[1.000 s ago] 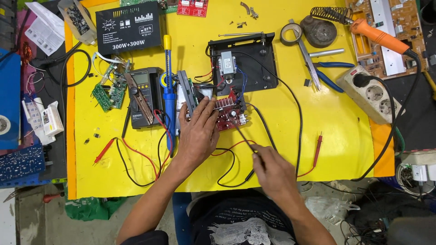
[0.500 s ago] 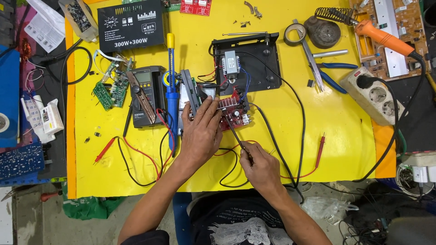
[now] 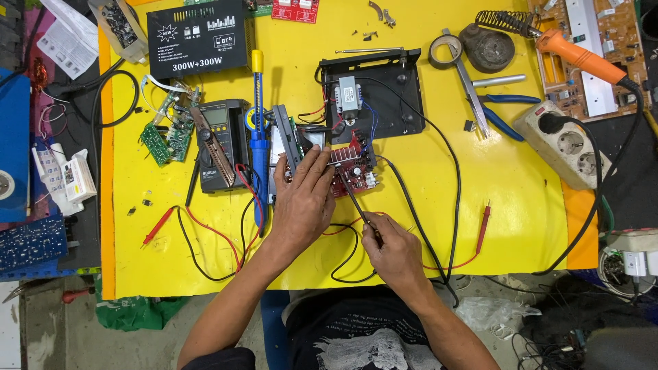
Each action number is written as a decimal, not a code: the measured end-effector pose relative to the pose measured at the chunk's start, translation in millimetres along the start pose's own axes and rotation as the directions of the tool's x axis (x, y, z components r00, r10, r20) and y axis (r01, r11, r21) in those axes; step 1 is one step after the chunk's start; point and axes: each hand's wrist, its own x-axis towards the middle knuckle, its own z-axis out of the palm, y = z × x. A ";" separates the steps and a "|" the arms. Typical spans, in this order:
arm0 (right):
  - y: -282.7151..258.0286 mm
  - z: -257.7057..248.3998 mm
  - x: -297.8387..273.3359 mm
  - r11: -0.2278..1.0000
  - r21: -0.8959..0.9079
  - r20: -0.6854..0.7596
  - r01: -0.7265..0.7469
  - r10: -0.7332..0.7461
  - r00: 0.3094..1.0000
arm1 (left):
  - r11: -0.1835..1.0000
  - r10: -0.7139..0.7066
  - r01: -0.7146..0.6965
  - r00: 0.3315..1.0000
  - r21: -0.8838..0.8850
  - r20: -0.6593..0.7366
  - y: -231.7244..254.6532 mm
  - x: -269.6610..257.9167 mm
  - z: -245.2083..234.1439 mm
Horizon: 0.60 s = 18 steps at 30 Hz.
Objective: The person holds a red circuit board with copper heat sinks and uses a multimeter to test connections on the board. They then use a screwdriver to adjust components on the board while it is connected to a power source.
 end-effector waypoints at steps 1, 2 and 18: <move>1.8 1.2 -0.6 1.000 0.001 0.000 -0.001 0.001 1.000 | 1.000 0.000 0.000 1.000 0.000 0.001 -0.3 -0.2 0.1; 3.6 2.3 -1.2 0.999 0.040 0.003 -0.019 0.019 1.000 | 1.000 0.000 0.000 1.000 0.001 0.003 -0.5 -0.3 0.3; 9.8 6.1 -3.0 0.786 0.541 0.160 -0.298 0.252 0.954 | 0.989 -0.044 0.038 0.998 -0.146 -0.035 -1.4 4.9 -7.8</move>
